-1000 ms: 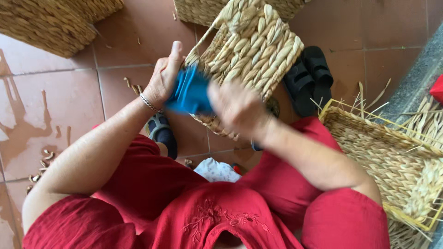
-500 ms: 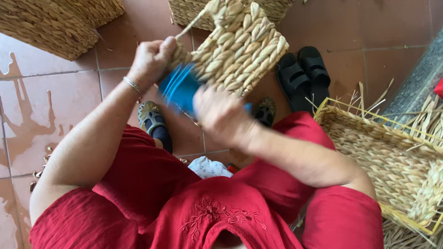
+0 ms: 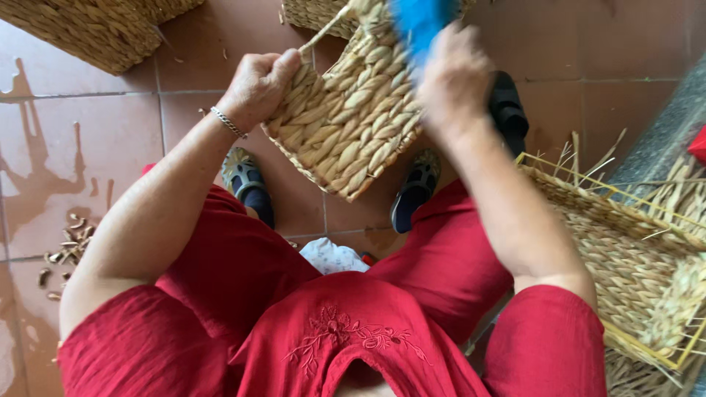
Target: The person sits on the floor and wipes woven water-hyacinth baskets with a blue cloth, turning each basket over to clean its sides and interior, working through several baskets one at a time and setting cleaned ones aside.
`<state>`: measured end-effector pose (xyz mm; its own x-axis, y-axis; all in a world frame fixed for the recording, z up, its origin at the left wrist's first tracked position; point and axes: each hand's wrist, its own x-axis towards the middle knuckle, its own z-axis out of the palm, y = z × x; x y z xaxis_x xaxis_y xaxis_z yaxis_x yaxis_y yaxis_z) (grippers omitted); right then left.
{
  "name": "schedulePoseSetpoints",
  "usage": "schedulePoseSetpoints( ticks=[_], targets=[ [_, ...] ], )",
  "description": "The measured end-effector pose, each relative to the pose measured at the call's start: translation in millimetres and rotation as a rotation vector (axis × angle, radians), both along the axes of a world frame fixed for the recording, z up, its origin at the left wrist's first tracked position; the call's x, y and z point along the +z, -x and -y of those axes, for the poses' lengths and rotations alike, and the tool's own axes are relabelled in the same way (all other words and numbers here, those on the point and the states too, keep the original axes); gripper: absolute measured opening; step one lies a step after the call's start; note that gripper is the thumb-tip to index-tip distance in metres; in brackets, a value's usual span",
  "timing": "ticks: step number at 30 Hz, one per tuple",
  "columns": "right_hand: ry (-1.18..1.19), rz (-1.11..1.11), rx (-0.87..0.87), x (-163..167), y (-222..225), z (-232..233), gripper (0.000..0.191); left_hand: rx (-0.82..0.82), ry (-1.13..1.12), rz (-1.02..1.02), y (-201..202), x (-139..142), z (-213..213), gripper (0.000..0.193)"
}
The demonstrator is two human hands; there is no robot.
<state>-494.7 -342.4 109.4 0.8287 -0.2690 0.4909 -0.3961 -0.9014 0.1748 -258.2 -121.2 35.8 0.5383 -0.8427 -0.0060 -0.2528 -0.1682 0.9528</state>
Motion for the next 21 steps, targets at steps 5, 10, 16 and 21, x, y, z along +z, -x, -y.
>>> schedulePoseSetpoints(
  ticks=[5,10,16,21],
  targets=[
    [-0.029,-0.075,0.46,19.5,16.9,-151.1,0.04,0.092,-0.054,-0.019,-12.3,1.8,-0.8,0.045],
    [-0.132,-0.071,0.416,2.4,6.2,-99.4,0.013,0.024,0.052,-0.1,-7.2,5.0,1.8,0.044],
    [-0.09,0.106,-0.025,-6.2,-23.9,45.2,0.028,0.076,-0.06,-0.086,5.7,-0.4,24.4,0.054],
    [-0.18,-0.038,0.159,-1.9,-28.3,-28.5,0.045,0.139,-0.084,0.014,-8.9,-10.8,31.4,0.058]
  ],
)
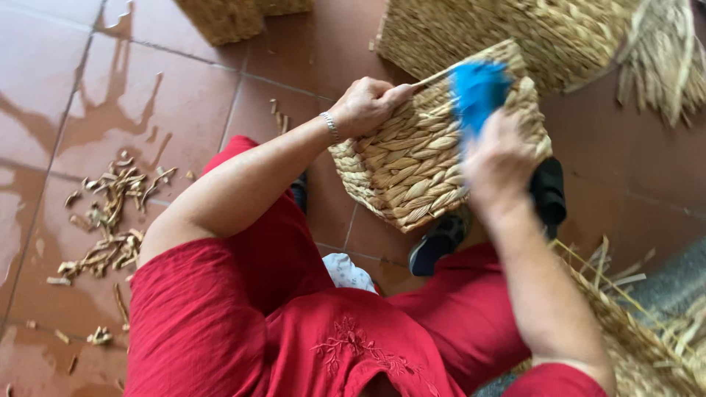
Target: The person sits on the floor and wipes woven water-hyacinth baskets with a blue cloth, turning each basket over to clean its sides and interior, working through several baskets one at a time and setting cleaned ones aside.
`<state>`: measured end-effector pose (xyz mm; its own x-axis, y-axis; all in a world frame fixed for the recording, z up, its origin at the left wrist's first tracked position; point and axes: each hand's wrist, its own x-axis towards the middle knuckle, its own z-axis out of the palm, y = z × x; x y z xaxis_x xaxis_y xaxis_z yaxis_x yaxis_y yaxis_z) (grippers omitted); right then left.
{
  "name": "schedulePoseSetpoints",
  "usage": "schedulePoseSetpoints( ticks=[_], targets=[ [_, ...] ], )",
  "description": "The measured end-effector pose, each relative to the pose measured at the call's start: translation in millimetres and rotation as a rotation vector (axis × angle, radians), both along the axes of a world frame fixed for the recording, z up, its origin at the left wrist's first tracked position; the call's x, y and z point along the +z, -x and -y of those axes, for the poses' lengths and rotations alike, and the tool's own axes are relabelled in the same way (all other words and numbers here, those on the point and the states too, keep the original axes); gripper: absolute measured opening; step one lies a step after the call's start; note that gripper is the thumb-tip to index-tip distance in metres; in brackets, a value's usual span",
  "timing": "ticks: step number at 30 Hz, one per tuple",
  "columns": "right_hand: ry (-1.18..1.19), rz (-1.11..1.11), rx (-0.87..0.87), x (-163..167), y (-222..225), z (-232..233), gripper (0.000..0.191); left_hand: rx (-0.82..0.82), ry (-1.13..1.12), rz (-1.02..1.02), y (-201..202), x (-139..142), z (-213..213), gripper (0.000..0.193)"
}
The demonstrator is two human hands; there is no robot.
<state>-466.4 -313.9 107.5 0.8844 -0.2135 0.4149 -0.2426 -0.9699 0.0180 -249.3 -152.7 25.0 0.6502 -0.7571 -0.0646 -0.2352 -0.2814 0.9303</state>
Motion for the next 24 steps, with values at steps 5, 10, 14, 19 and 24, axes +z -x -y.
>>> schedulePoseSetpoints(
  ticks=[5,10,14,19,24],
  targets=[
    [0.142,-0.03,0.377,-4.0,11.8,-86.1,0.031,0.017,-0.059,0.071,-14.0,-0.5,1.8,0.05],
    [0.109,-0.035,0.146,-9.7,-11.5,4.5,0.008,-0.045,-0.006,0.052,-11.6,5.5,1.3,0.049],
    [0.156,0.044,-0.119,-9.0,-13.4,87.2,0.03,-0.088,0.086,0.023,-5.6,9.9,3.0,0.045],
    [0.082,-0.022,-0.02,-5.1,-14.5,34.6,0.026,-0.057,-0.046,-0.034,-10.9,13.6,4.7,0.047],
    [0.188,-0.011,0.406,3.7,9.1,-85.2,0.035,-0.027,0.027,0.019,-21.7,11.5,-1.2,0.049]
  ],
)
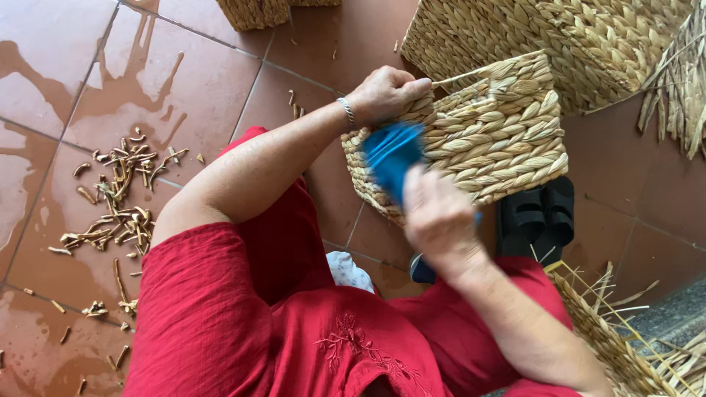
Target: The person sits on the floor and wipes woven water-hyacinth baskets with a blue cloth, turning each basket over to clean its sides and interior, working through several baskets one at a time and setting cleaned ones aside.
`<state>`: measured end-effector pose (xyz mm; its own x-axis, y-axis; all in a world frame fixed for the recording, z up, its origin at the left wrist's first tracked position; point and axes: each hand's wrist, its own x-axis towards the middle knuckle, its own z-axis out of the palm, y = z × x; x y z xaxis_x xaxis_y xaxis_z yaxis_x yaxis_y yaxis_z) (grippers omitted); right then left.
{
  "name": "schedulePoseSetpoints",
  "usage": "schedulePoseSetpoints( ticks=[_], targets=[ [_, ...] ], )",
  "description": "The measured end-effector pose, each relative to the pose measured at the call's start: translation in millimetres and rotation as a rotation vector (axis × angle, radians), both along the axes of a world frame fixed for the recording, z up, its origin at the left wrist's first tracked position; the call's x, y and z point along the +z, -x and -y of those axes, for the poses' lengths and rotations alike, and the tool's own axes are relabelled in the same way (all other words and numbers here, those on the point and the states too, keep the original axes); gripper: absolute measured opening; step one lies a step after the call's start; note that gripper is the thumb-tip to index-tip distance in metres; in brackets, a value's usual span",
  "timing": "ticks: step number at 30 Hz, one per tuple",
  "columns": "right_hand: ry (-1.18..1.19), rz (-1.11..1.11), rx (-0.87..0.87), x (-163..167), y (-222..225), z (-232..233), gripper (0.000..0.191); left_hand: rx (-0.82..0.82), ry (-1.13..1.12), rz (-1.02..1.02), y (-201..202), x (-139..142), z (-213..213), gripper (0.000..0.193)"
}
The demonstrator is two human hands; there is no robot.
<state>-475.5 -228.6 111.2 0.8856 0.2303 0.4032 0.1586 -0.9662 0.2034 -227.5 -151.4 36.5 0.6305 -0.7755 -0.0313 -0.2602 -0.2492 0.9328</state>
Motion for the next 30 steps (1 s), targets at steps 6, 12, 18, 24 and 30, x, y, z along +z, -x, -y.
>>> schedulePoseSetpoints(
  ticks=[6,12,18,24,30],
  targets=[
    [-0.076,-0.088,-0.225,-3.3,-9.0,68.2,0.016,0.002,-0.018,-0.047,3.5,0.3,0.1,0.053],
    [0.09,0.126,-0.618,2.2,-21.8,169.5,0.034,-0.011,-0.025,-0.035,6.8,9.0,1.4,0.054],
    [-0.018,-0.123,-0.378,4.5,-17.0,61.7,0.011,0.045,-0.04,0.062,-1.5,0.2,1.8,0.051],
    [-0.115,-0.056,0.007,2.0,4.6,-13.8,0.039,0.027,-0.042,0.081,-6.3,-10.5,1.4,0.048],
    [-0.108,0.073,-0.402,-3.8,-20.0,133.5,0.024,-0.061,0.032,0.067,5.9,2.1,1.4,0.048]
  ],
)
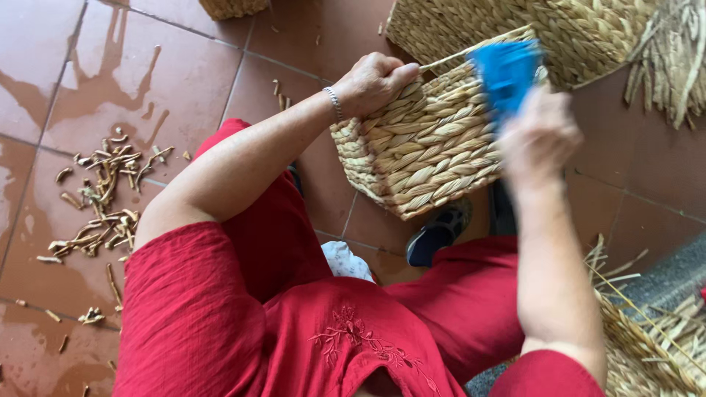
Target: The person sits on the floor and wipes woven water-hyacinth baskets with a blue cloth, turning each basket over to clean its sides and interior, working through several baskets one at a time and setting cleaned ones aside.
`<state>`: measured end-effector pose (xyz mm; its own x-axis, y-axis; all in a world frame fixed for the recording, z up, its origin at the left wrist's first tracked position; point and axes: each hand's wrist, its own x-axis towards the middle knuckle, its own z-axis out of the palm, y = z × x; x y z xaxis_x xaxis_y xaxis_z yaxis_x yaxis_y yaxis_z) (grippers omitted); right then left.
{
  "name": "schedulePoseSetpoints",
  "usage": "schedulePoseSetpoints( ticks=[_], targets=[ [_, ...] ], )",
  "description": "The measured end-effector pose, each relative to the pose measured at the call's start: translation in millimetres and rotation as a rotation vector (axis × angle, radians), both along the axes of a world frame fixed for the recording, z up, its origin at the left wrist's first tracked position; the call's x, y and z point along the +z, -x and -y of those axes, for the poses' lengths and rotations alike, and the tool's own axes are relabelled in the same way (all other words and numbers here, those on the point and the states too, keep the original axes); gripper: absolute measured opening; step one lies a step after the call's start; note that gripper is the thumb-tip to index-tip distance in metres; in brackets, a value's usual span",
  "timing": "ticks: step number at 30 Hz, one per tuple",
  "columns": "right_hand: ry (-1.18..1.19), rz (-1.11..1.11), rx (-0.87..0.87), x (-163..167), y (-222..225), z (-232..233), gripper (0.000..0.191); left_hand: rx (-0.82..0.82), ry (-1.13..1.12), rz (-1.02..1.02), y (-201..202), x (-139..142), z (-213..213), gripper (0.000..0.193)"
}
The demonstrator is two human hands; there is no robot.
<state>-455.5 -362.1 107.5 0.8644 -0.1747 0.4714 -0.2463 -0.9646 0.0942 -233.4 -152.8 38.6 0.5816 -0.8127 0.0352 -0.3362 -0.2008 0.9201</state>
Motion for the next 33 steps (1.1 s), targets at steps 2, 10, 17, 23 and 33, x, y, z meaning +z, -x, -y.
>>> schedulePoseSetpoints(
  ticks=[2,10,17,23,33],
  targets=[
    [0.033,0.054,-0.119,2.2,3.2,39.4,0.03,-0.005,0.051,0.031,9.2,6.1,0.8,0.047],
    [-0.003,-0.096,0.191,6.9,36.2,-93.9,0.016,0.095,0.017,-0.011,14.9,-0.3,-11.1,0.036],
    [-0.081,-0.005,0.321,17.3,50.8,-133.6,0.03,0.007,0.074,-0.073,5.5,-14.1,-25.1,0.034],
    [0.194,0.173,-0.131,-12.5,38.3,38.3,0.034,-0.048,0.038,-0.105,11.9,2.7,-29.1,0.035],
    [-1.149,0.031,0.001,-3.4,74.7,47.1,0.027,-0.216,-0.122,-0.058,2.9,54.1,-77.0,0.034]
  ],
)
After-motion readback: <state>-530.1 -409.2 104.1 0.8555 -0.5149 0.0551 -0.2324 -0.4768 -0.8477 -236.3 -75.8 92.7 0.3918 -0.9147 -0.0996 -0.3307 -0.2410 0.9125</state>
